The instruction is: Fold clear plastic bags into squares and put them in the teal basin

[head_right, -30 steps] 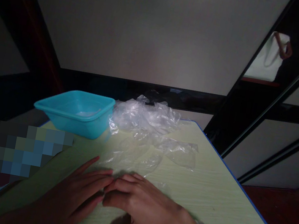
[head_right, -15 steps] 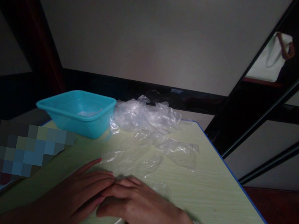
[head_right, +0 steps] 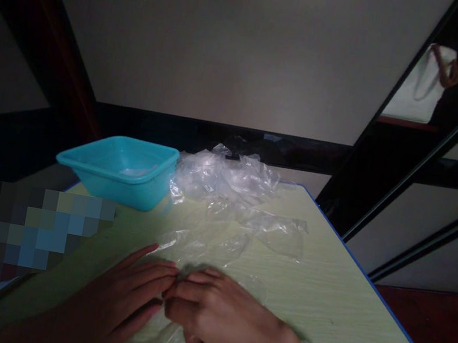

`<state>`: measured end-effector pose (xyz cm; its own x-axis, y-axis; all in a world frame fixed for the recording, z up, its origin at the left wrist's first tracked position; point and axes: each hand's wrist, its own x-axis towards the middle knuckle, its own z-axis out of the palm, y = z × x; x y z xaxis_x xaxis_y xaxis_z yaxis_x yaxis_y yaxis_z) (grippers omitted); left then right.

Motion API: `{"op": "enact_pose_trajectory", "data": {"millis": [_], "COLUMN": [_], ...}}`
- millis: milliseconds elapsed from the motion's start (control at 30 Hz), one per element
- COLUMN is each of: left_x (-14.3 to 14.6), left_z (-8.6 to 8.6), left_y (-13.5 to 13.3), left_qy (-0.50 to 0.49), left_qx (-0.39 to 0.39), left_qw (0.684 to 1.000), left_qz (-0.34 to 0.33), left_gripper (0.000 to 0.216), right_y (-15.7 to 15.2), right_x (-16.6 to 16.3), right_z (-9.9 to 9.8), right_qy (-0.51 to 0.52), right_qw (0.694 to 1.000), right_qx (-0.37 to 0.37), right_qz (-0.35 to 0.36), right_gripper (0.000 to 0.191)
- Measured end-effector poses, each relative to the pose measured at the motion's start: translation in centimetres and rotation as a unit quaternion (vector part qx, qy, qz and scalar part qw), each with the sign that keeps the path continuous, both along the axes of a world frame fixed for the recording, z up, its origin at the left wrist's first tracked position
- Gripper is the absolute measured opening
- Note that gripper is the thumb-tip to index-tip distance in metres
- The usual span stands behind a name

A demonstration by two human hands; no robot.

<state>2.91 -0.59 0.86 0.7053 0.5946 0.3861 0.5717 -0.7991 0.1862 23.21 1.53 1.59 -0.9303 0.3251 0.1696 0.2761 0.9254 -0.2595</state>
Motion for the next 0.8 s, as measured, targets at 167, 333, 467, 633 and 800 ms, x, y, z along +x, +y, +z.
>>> {"op": "enact_pose_trajectory", "data": {"millis": [167, 333, 467, 633, 800], "left_x": [-0.1, 0.0, -0.2, -0.8, -1.0], "left_z": [-0.2, -0.7, -1.2, -0.8, -0.2], "left_y": [0.0, 0.0, -0.1, -0.1, -0.3], "left_qy": [-0.008, -0.012, -0.038, -0.063, -0.085], "left_qx": [-0.003, -0.014, -0.026, -0.040, -0.029], "left_qw": [1.000, 1.000, 0.999, 0.997, 0.993], "left_qz": [0.001, 0.008, 0.005, -0.032, -0.077], "left_gripper": [0.020, 0.022, 0.020, 0.029, 0.054], "right_y": [0.2, 0.4, 0.3, 0.1, 0.2], "right_x": [0.0, 0.1, 0.2, 0.1, 0.1], "right_z": [-0.2, -0.7, -0.7, -0.4, -0.3], "right_qy": [-0.006, 0.018, 0.025, 0.061, 0.104], "right_qw": [0.999, 0.995, 0.993, 0.990, 0.987], "right_qx": [0.043, 0.093, 0.108, 0.100, 0.064], "right_qz": [-0.015, -0.033, -0.039, -0.075, -0.107], "right_gripper": [0.022, 0.020, 0.020, 0.031, 0.033]}}
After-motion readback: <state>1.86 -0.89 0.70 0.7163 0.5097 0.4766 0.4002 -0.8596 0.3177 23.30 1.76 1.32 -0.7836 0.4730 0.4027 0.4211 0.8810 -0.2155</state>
